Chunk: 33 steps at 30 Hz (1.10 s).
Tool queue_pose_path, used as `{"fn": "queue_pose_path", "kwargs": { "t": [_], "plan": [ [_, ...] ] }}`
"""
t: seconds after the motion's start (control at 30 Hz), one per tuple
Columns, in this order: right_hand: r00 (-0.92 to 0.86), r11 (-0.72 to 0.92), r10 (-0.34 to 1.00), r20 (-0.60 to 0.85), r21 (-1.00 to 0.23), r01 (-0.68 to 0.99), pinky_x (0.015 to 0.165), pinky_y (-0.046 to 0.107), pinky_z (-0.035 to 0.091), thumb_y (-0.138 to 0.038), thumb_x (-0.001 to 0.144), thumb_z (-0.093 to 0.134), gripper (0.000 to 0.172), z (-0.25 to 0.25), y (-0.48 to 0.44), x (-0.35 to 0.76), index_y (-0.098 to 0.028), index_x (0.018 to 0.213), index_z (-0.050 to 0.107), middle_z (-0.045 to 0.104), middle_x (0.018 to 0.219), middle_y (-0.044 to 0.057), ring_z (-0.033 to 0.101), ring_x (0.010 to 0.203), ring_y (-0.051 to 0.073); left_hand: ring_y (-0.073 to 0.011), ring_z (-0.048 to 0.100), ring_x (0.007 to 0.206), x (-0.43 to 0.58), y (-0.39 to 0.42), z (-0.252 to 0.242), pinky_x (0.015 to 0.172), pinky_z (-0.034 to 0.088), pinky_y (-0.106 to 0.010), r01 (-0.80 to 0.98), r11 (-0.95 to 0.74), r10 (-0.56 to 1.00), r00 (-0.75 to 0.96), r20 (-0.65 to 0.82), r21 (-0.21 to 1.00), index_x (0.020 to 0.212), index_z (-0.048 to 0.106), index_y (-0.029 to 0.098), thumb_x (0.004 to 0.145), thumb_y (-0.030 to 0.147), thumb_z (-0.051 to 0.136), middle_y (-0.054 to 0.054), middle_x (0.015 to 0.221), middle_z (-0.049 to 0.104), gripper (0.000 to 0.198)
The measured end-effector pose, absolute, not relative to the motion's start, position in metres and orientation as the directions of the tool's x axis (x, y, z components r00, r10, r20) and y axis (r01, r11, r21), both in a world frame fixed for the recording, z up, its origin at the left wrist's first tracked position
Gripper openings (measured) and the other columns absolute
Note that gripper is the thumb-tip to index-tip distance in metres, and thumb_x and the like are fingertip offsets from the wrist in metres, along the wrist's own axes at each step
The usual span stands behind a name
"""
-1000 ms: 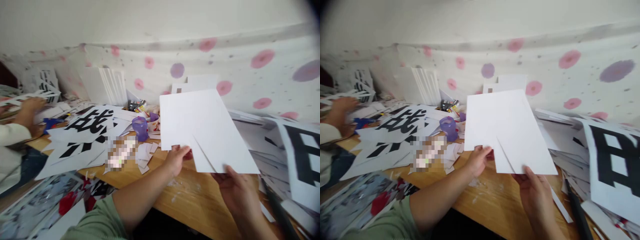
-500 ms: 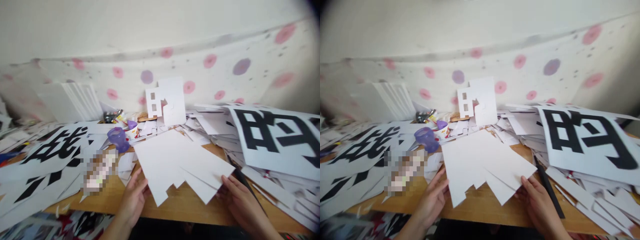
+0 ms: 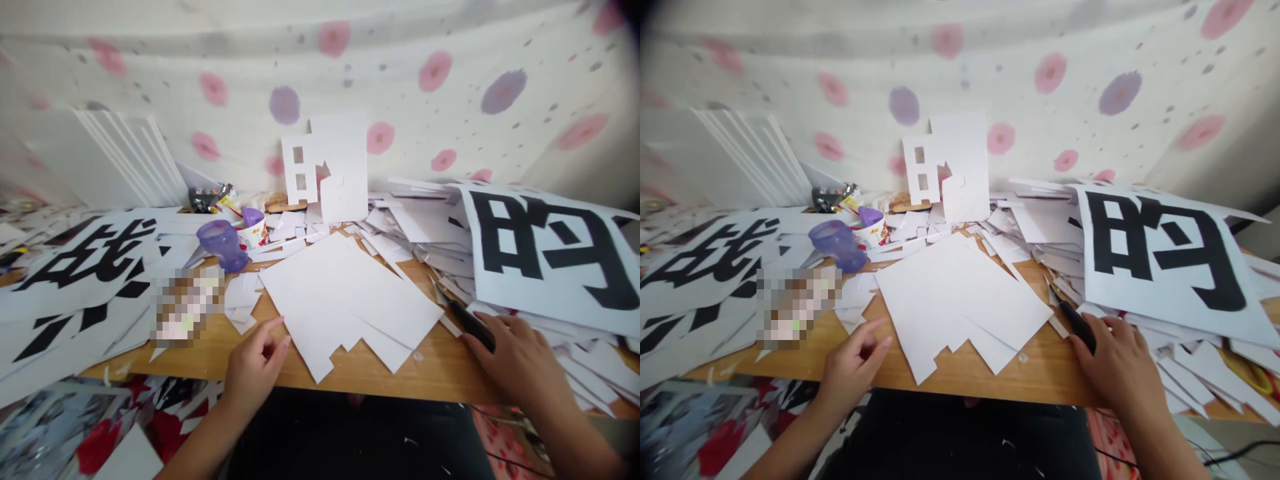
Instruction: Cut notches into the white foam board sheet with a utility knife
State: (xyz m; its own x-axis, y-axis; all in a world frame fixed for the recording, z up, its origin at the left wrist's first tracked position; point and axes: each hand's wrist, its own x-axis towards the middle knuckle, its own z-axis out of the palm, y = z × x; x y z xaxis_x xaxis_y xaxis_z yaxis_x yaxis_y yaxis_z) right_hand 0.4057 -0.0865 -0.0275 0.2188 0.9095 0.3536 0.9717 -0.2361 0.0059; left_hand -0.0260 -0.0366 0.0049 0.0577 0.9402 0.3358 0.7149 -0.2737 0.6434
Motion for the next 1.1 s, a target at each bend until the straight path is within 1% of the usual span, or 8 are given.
{"fn": "queue_pose_path", "kwargs": {
  "t": [0.13,0.33,0.47,0.57,0.73,0.87,1.0,1.1],
  "plan": [
    [0.265,-0.233,0.936,0.234,-0.154,0.96,0.08,0.048,0.05,-0.047,0.086,0.048,0.05,-0.035,-0.085,0.42,-0.019,0.124,0.063,0.068,0.101,0.017,0.064,0.09,0.036,-0.0267,0.066,0.103,-0.011,-0.036,0.008,0.092,0.052,-0.041,0.697,-0.611,0.78,0.449,0.436,0.375,0.11,0.07,0.019,0.091,0.03,0.056,-0.011,0.109,0.071,0.026],
    [0.479,-0.298,0.849,0.225,-0.544,0.785,0.056,0.038,0.046,-0.049,0.071,0.063,0.062,-0.002,-0.101,0.397,-0.036,0.131,0.062,0.073,0.09,0.009,0.063,0.064,0.027,-0.0355,0.033,0.145,0.018,-0.028,-0.002,0.116,0.03,-0.06,0.644,-0.726,0.683,0.714,0.151,0.241,0.14,0.053,0.019,0.09,0.042,0.063,-0.014,0.154,0.043,0.056],
    [0.356,-0.187,0.927,-0.119,-0.969,0.162,0.051,0.034,0.051,-0.048,0.074,0.072,0.052,0.025,-0.103,0.342,-0.026,0.12,0.07,0.072,0.079,0.008,0.065,0.058,0.023,-0.0358,0.03,0.147,0.021,-0.027,-0.001,0.116,0.027,-0.061,0.658,-0.698,0.695,0.717,0.049,0.282,0.142,0.051,0.019,0.09,0.042,0.063,-0.014,0.155,0.042,0.058],
    [0.133,-0.137,0.977,-0.165,-0.97,-0.198,0.056,0.037,0.055,-0.042,0.07,0.077,0.042,0.032,-0.085,0.307,-0.022,0.107,0.074,0.074,0.081,0.01,0.068,0.059,0.023,-0.0366,0.03,0.146,0.02,-0.027,-0.001,0.116,0.025,-0.062,0.656,-0.692,0.697,0.716,0.043,0.303,0.142,0.051,0.02,0.089,0.041,0.063,-0.013,0.156,0.042,0.058],
    [0.043,-0.133,0.985,-0.164,-0.904,-0.406,0.059,0.035,0.057,-0.039,0.072,0.073,0.035,0.028,-0.048,0.275,-0.024,0.103,0.073,0.074,0.081,0.008,0.072,0.067,0.024,-0.0387,0.03,0.146,0.019,-0.026,-0.006,0.115,0.025,-0.064,0.628,-0.699,0.686,0.725,0.071,0.343,0.143,0.05,0.02,0.089,0.042,0.063,-0.014,0.156,0.041,0.059],
    [0.087,-0.065,0.99,-0.11,-0.909,-0.412,0.055,0.026,0.053,-0.031,0.068,0.078,0.042,0.028,-0.029,0.257,-0.032,0.109,0.068,0.07,0.078,-0.001,0.067,0.063,0.016,-0.0394,0.03,0.146,0.018,-0.026,-0.005,0.115,0.026,-0.065,0.625,-0.692,0.687,0.724,0.062,0.363,0.142,0.051,0.02,0.085,0.038,0.068,-0.014,0.156,0.041,0.062],
    [0.076,0.076,0.996,0.05,-0.912,-0.404,0.051,0.023,0.047,-0.044,0.068,0.084,0.041,0.024,-0.017,0.246,-0.029,0.102,0.068,0.058,0.066,-0.004,0.054,0.056,0.012,-0.0394,0.031,0.145,0.019,-0.025,-0.002,0.115,0.026,-0.064,0.624,-0.692,0.682,0.73,0.044,0.363,0.143,0.05,0.02,0.083,0.036,0.069,-0.014,0.156,0.041,0.064],
    [0.166,0.171,0.976,0.142,-0.969,-0.179,0.049,0.023,0.045,-0.052,0.07,0.082,0.036,0.016,-0.011,0.243,-0.025,0.089,0.067,0.061,0.067,-0.002,0.055,0.055,0.013,-0.0394,0.031,0.145,0.019,-0.024,-0.001,0.116,0.026,-0.064,0.62,-0.687,0.683,0.729,0.046,0.38,0.142,0.051,0.021,0.083,0.035,0.07,-0.013,0.156,0.041,0.064]
  ]
}}
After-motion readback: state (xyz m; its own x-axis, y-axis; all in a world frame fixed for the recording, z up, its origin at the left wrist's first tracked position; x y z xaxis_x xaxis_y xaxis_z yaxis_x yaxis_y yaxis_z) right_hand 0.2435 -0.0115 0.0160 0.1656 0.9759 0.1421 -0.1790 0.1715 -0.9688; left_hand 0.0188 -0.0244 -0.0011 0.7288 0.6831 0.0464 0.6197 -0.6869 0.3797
